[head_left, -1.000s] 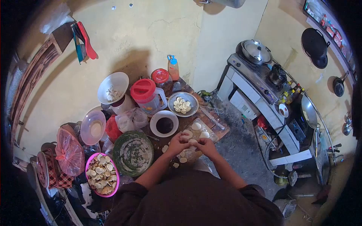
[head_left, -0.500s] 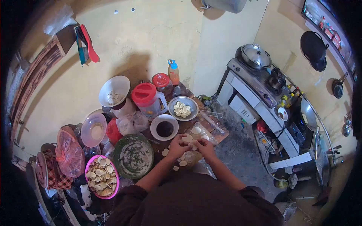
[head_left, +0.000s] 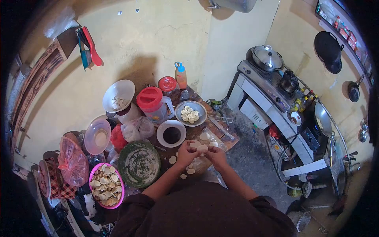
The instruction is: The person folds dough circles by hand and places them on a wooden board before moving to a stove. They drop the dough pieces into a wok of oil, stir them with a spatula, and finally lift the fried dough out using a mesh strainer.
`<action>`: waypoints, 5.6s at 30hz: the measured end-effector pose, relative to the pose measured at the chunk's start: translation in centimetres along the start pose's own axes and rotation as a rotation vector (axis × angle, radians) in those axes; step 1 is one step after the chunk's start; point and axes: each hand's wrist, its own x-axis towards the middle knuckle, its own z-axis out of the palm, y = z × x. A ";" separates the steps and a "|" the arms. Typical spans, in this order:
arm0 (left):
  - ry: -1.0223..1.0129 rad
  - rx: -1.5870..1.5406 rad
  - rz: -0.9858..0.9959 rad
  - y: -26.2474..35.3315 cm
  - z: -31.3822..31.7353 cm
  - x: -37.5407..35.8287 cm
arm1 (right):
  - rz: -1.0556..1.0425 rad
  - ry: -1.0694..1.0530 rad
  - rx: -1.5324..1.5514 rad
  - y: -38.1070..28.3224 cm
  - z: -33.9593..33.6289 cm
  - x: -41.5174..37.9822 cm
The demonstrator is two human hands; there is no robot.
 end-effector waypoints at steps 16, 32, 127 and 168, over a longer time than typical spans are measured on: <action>-0.052 0.014 0.018 -1.0 0.7 0.1 | -0.105 -0.007 -0.385 0.3 -1.2 0.2; 0.148 0.769 0.249 -3.8 -0.3 0.5 | -0.738 0.007 -1.377 6.0 -4.1 3.3; 0.028 0.658 0.400 -4.8 -1.9 -0.8 | -0.255 -0.386 -1.903 7.9 -1.3 0.4; -0.450 1.246 0.635 -7.1 1.6 4.6 | -0.310 0.146 -1.067 7.9 -8.6 -5.7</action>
